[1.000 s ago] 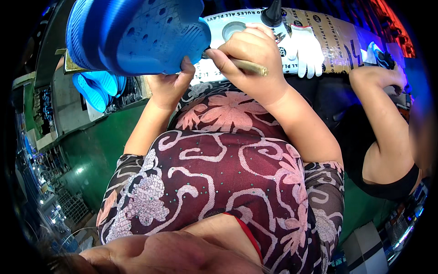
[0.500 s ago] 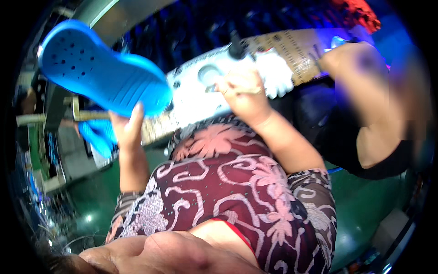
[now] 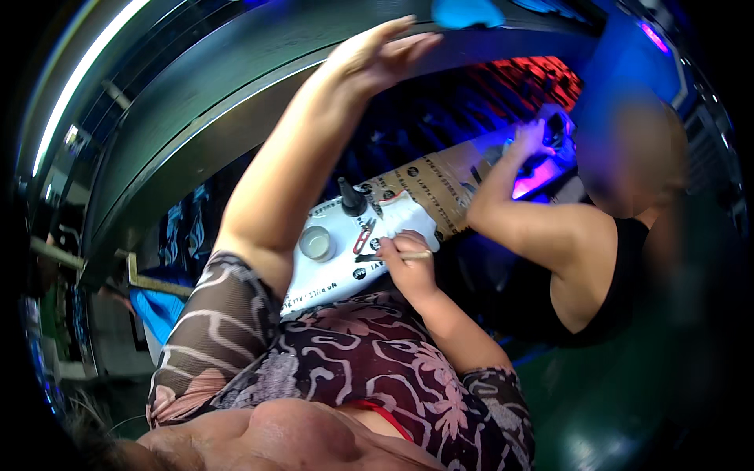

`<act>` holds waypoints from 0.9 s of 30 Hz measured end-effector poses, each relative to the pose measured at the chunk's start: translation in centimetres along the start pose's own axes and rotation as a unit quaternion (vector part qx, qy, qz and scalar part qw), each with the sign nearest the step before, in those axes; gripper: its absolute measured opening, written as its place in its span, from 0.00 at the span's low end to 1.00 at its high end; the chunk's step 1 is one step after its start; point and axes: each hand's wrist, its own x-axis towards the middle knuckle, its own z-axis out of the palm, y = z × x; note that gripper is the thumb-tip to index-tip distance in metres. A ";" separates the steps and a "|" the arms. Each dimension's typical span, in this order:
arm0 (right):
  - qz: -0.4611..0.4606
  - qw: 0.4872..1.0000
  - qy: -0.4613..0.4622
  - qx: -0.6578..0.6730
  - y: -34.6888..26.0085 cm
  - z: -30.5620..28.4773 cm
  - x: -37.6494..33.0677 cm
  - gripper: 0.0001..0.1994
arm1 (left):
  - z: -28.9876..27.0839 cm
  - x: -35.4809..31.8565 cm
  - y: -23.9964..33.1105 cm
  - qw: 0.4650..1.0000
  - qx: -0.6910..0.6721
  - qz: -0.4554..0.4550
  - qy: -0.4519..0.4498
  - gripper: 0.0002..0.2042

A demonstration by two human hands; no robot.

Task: The person applies adhesive to shoe soles by dipping a brush into a glue pot, spreading the glue across each sole, and placing the soles onto the upper rack.

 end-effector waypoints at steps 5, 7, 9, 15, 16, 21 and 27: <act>0.148 0.988 0.005 0.044 1.6 -0.4 -1.9 0.15 | -0.1 -7.4 -6.0 0.994 -0.007 -0.090 -0.062 0.13; 0.168 0.984 0.005 0.064 0.7 1.5 -2.2 0.16 | -7.4 -12.5 -6.0 0.990 0.057 -0.098 -0.088 0.14; 0.204 0.976 -0.001 0.077 0.7 1.2 -2.3 0.16 | -12.9 -17.2 -6.4 0.995 0.072 -0.042 -0.052 0.16; 0.234 0.963 -0.073 0.114 0.9 4.9 -2.6 0.20 | -28.3 -44.8 -6.0 0.873 0.181 -0.078 0.446 0.17; 0.174 0.969 -0.118 0.129 0.6 5.6 -1.1 0.22 | -28.6 -51.2 -3.4 0.801 0.163 -0.025 0.575 0.19; -0.055 0.932 -0.331 0.138 -7.3 16.6 3.7 0.21 | -32.6 -65.7 4.7 0.544 0.358 0.171 0.739 0.37; -0.171 0.818 -0.548 0.034 -12.2 29.7 1.8 0.18 | -40.9 -73.1 8.2 0.633 0.234 0.208 0.708 0.41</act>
